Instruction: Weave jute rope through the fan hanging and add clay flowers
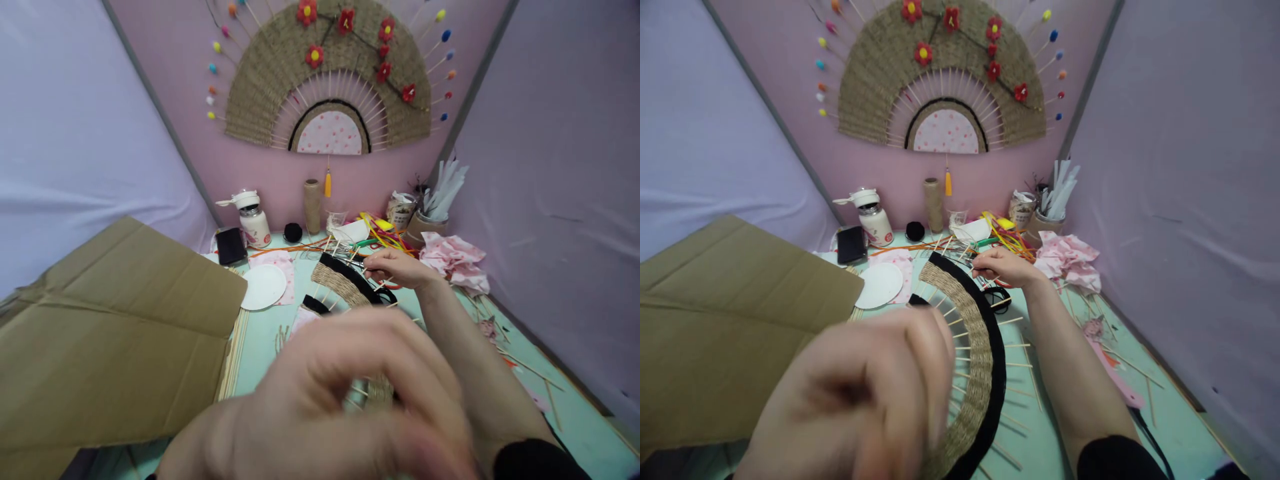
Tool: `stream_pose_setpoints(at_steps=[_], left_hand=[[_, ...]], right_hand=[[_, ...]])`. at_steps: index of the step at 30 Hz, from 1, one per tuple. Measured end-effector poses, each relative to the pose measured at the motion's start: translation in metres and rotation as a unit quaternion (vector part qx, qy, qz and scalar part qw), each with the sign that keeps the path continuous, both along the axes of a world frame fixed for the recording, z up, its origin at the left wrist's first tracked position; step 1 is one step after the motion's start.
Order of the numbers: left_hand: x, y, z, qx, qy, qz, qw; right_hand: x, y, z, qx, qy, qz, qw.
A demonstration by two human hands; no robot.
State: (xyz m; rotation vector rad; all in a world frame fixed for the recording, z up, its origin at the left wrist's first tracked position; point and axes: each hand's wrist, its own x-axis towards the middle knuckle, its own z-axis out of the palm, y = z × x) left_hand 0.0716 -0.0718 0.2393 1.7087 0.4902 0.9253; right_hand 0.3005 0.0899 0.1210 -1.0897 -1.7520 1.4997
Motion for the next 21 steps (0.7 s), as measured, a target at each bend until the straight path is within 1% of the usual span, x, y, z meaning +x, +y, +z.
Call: stream_pose_setpoints(at_steps=[1,2,3,4,5,6,7,8,9,10,11,12,13,15,19,21], left_hand=[[-0.001,0.016,-0.001,0.009,-0.031,0.037,0.999],[-0.003,0.034,-0.005,0.017,-0.047,0.104,0.993],[-0.007,0.053,-0.013,0.013,-0.057,0.173,0.983],[-0.012,0.073,-0.024,-0.002,-0.061,0.232,0.971],[-0.018,0.091,-0.038,-0.030,-0.045,0.276,0.960],[-0.025,0.107,-0.054,-0.074,-0.010,0.304,0.950],[-0.032,0.118,-0.070,-0.131,0.031,0.292,0.947],[-0.039,0.125,-0.086,-0.203,0.072,0.224,0.951],[-0.044,0.127,-0.101,-0.273,0.097,0.121,0.949],[-0.047,0.126,-0.113,-0.319,0.091,0.028,0.943],[-0.049,0.122,-0.123,-0.348,0.074,-0.036,0.934],[-0.049,0.115,-0.130,-0.363,0.061,-0.063,0.928],[-0.048,0.108,-0.134,-0.370,0.047,-0.071,0.925],[-0.044,0.093,-0.138,-0.383,0.043,-0.062,0.921],[-0.043,0.073,-0.138,-0.385,0.016,0.014,0.923],[-0.047,0.067,-0.142,-0.390,0.001,0.050,0.920]], right_hand=[[0.002,0.000,0.000,0.005,0.003,0.003,1.000],[0.003,0.001,0.000,0.009,0.005,0.005,1.000],[0.004,0.000,0.001,0.011,0.008,0.007,1.000],[0.005,0.000,0.002,0.012,0.012,0.007,1.000],[0.005,0.000,0.003,0.011,0.014,0.006,1.000],[0.006,-0.001,0.005,0.010,0.016,0.004,1.000],[0.006,-0.001,0.006,0.008,0.019,0.001,1.000],[0.007,-0.002,0.007,0.007,0.022,-0.003,1.000],[0.007,-0.001,0.008,0.006,0.025,-0.006,1.000],[0.008,-0.001,0.008,0.006,0.028,-0.008,1.000],[0.009,-0.001,0.008,0.005,0.031,-0.010,0.999],[0.010,-0.001,0.008,0.003,0.033,-0.012,0.999],[0.011,0.000,0.008,0.002,0.032,-0.012,0.999],[0.012,-0.001,0.009,0.002,0.023,-0.007,1.000],[0.009,-0.005,0.014,0.016,0.013,-0.011,1.000],[0.006,-0.008,0.017,0.020,0.015,-0.025,0.999]])
